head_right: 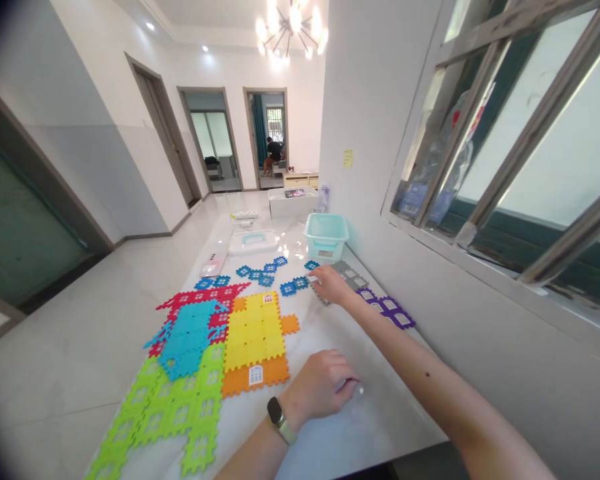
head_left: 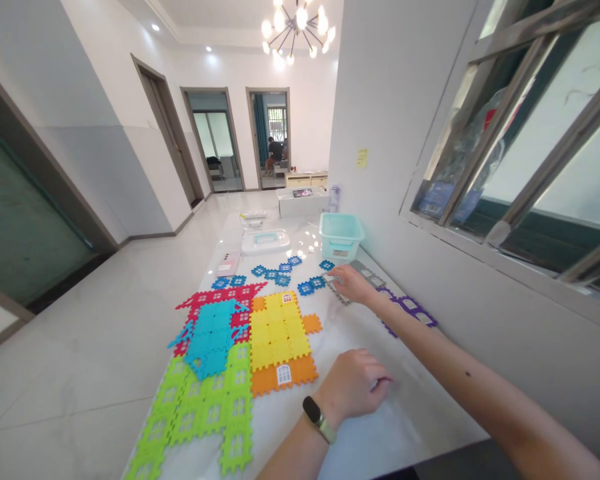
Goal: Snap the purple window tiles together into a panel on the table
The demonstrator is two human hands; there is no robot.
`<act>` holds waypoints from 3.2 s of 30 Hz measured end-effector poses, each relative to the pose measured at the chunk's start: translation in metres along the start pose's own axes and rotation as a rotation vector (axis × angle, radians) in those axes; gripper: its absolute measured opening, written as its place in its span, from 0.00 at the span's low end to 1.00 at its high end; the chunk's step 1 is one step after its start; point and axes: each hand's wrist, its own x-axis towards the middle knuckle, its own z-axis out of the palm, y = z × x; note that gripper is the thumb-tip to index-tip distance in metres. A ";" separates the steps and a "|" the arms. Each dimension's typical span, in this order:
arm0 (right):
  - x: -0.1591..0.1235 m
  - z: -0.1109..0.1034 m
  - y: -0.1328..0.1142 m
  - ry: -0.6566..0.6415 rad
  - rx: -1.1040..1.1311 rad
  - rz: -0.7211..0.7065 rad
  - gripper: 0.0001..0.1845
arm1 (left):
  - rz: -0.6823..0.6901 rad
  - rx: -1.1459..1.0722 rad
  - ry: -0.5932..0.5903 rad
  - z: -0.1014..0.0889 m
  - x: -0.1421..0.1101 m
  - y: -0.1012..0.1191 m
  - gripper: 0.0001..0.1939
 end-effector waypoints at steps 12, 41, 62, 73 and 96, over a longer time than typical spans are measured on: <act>0.046 0.056 -0.031 -0.300 -0.107 -0.217 0.21 | -0.001 0.034 0.083 -0.002 0.007 -0.006 0.06; -0.012 0.017 -0.058 -0.093 -0.002 0.155 0.13 | -0.174 -0.096 0.261 -0.014 0.004 -0.014 0.08; -0.115 -0.023 -0.033 -0.378 0.966 0.298 0.20 | -0.550 0.087 0.075 -0.025 -0.007 -0.025 0.16; -0.116 -0.029 -0.034 -0.336 0.771 0.291 0.12 | -0.583 0.120 -0.029 -0.031 -0.008 -0.023 0.16; -0.116 -0.023 -0.035 -0.276 0.626 0.316 0.10 | -0.548 0.099 -0.026 -0.031 -0.010 -0.026 0.14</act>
